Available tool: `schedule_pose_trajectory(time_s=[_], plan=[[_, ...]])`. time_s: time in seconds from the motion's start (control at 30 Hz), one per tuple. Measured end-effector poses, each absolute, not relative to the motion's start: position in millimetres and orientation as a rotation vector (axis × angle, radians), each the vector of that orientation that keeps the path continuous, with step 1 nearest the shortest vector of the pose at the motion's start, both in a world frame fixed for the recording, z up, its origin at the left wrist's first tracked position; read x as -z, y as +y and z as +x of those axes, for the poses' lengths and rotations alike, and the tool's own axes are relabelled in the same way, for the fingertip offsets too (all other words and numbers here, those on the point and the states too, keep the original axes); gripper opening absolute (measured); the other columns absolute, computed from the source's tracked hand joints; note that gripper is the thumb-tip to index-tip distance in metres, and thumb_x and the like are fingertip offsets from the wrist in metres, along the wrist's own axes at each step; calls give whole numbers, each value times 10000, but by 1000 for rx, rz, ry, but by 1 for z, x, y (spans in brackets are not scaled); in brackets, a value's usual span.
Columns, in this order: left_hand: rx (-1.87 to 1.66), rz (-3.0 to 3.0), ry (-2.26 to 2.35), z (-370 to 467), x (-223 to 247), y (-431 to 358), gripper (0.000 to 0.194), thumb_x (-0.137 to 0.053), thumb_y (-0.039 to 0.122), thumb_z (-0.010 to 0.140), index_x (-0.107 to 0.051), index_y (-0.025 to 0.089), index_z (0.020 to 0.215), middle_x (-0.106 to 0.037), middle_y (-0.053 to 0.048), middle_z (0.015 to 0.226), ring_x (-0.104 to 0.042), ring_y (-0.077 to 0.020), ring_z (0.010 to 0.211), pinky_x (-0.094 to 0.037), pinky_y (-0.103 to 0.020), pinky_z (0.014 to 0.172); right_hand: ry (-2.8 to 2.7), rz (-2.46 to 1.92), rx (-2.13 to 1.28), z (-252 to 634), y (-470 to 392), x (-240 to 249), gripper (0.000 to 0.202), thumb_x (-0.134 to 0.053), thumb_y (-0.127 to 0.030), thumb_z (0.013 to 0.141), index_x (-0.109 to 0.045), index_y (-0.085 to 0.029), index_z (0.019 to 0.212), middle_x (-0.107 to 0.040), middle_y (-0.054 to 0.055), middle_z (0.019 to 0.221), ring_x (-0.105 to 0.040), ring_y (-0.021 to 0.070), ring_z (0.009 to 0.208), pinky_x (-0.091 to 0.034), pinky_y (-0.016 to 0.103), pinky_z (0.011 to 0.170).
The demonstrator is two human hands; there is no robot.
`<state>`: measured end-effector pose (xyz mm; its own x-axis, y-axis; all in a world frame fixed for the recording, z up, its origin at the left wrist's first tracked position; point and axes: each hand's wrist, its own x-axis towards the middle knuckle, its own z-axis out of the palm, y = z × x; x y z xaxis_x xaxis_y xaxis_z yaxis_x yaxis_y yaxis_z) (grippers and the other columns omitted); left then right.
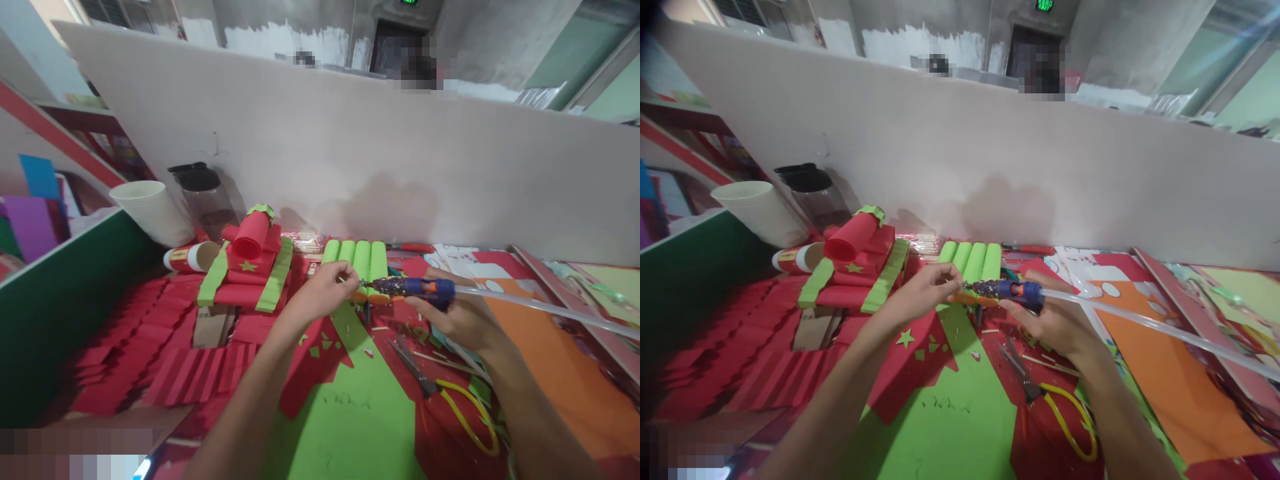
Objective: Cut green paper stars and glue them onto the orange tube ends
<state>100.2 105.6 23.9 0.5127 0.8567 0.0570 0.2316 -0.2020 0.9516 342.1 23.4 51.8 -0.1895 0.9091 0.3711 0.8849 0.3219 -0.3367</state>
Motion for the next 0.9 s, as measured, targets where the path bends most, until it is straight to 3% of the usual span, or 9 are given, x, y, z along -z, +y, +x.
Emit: schedule_pose_trajectory(time_s=[0.43,0.9], plan=[[-751,1740,944,102,-29,102,106,-537,241,818,-583,166,759,-566,23,692,-525,-123,640,-388,-242,616,-2105,-1566,-45,339,22,-55,314,-606,-486,883,-558,-235,699,-494,-20,554,-454,156,497,-352,286,485],[-716,1755,922,101,-28,102,105,-535,256,820,-572,173,767,-567,22,700,-501,-124,639,-373,-239,597,-2082,-1610,24,338,21,-57,335,-583,-498,902,-516,-235,706,-498,-15,592,-494,175,565,-354,292,533]])
